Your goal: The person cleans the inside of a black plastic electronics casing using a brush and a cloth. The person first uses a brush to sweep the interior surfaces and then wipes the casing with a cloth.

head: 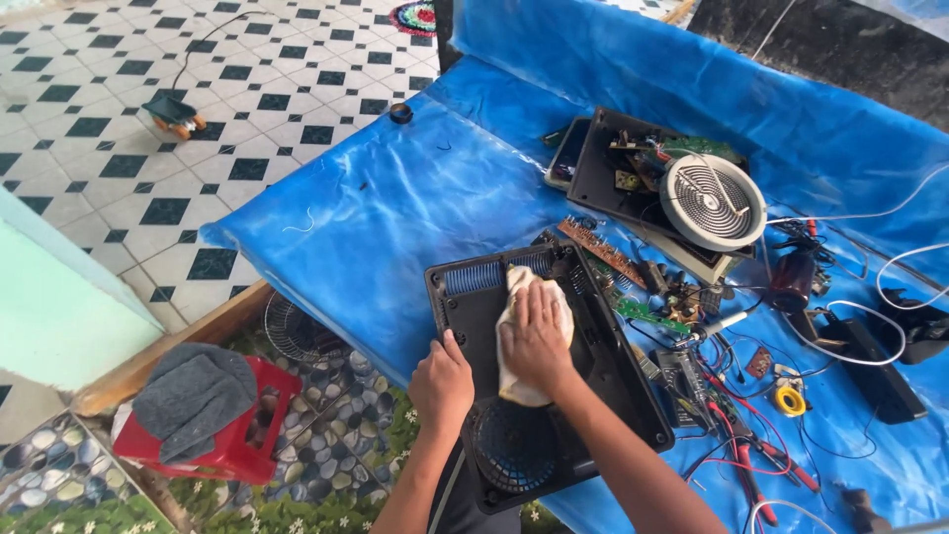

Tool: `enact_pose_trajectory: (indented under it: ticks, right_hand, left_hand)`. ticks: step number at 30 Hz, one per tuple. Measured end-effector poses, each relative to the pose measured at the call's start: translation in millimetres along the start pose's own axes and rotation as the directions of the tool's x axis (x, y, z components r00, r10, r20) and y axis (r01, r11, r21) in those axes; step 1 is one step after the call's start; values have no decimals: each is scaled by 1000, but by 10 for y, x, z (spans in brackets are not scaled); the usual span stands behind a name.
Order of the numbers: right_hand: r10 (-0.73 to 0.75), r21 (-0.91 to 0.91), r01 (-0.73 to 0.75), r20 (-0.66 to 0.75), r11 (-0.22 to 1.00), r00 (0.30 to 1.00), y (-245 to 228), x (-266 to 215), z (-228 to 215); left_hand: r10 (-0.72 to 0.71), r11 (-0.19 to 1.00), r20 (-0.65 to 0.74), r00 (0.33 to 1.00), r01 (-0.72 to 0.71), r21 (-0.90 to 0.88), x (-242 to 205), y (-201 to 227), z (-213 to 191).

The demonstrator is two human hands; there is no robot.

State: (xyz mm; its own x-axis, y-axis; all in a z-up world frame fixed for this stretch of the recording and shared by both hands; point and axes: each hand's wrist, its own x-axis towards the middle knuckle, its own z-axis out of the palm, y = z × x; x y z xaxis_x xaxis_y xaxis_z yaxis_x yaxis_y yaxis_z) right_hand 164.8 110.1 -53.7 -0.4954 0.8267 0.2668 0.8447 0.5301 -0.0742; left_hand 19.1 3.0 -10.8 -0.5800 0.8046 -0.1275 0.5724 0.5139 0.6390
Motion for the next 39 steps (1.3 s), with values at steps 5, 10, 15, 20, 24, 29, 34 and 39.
enact_pose_trajectory:
  ticks: [5, 10, 15, 20, 24, 29, 34, 39]
  right_hand:
    - [-266, 78, 263, 24, 962, 964, -399, -376, -255]
    - [-53, -107, 44, -82, 993, 995, -15, -212, 296]
    - [148, -144, -135, 85, 980, 985, -103, -313, 10]
    - [229, -177, -221, 27, 959, 973, 122, 27, 355]
    - [265, -148, -259, 23, 955, 964, 93, 136, 222]
    - [225, -142, -230, -46, 963, 973, 217, 302, 220]
    - [220, -178, -210, 39, 961, 975, 267, 200, -151]
    - [127, -243, -116, 30, 963, 991, 435, -67, -142]
  left_hand:
    - [6, 1000, 44, 999, -6, -10, 5, -34, 18]
    - [27, 999, 23, 999, -26, -29, -7, 3, -18]
    - [21, 1000, 31, 999, -20, -14, 17, -12, 14]
    - [29, 1000, 13, 999, -29, -5, -9, -14, -8]
    - [20, 1000, 31, 999, -20, -23, -18, -45, 25]
    - [37, 999, 10, 999, -37, -12, 5, -46, 32]
    - [42, 999, -6, 999, -42, -7, 0, -37, 1]
    - [35, 999, -12, 999, -35, 14, -26, -11, -30]
